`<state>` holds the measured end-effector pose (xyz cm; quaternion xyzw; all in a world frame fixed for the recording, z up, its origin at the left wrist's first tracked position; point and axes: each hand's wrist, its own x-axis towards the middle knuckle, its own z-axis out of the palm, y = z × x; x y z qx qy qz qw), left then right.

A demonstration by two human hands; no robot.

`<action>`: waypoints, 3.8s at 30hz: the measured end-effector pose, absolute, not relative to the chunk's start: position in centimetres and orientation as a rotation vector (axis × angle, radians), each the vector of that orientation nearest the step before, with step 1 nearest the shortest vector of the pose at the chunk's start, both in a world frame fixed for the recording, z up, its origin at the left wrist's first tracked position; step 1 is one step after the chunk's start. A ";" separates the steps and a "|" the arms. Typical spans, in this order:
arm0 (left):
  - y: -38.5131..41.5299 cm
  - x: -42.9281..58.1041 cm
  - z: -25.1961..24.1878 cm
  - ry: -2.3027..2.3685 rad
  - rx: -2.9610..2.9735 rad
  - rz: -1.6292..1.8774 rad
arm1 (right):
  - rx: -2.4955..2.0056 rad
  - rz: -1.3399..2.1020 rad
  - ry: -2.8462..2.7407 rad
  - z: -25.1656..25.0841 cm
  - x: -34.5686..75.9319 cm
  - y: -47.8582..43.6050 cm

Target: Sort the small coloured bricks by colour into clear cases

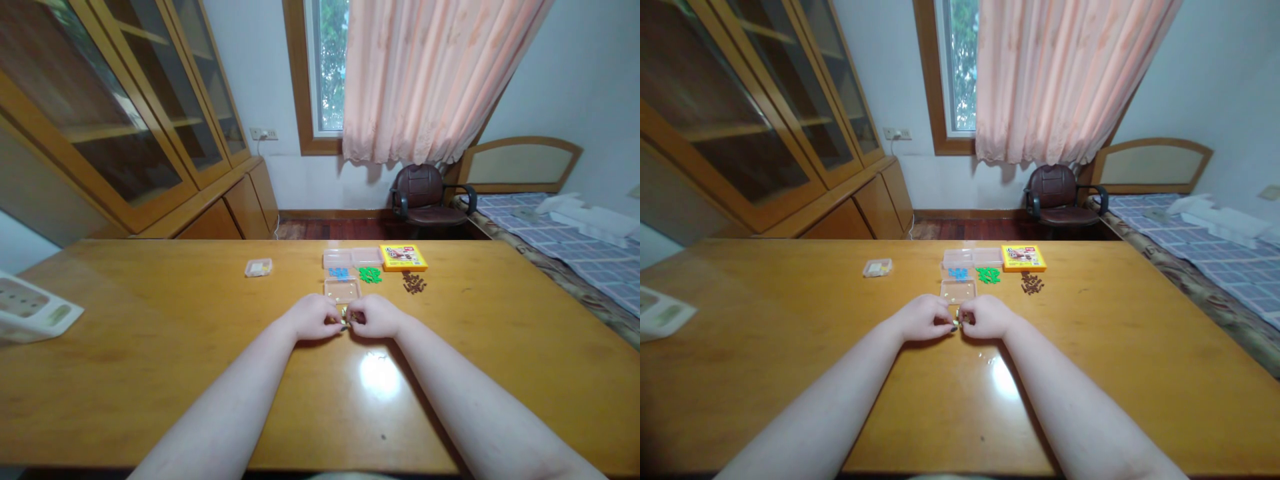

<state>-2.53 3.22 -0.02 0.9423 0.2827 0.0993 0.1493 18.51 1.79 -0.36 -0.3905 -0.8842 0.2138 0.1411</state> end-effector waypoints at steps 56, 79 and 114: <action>4.0 -3.5 0.0 0.876 2.443 0.248 | -1.178 0.467 -2.560 -1.4 18.4 2.1; 3.9 -3.2 -0.3 0.979 2.421 0.172 | -1.453 0.419 -1.983 -2.5 18.8 3.3; 4.0 -3.5 0.1 0.989 2.426 0.140 | -1.316 0.565 -2.151 -2.4 19.1 3.4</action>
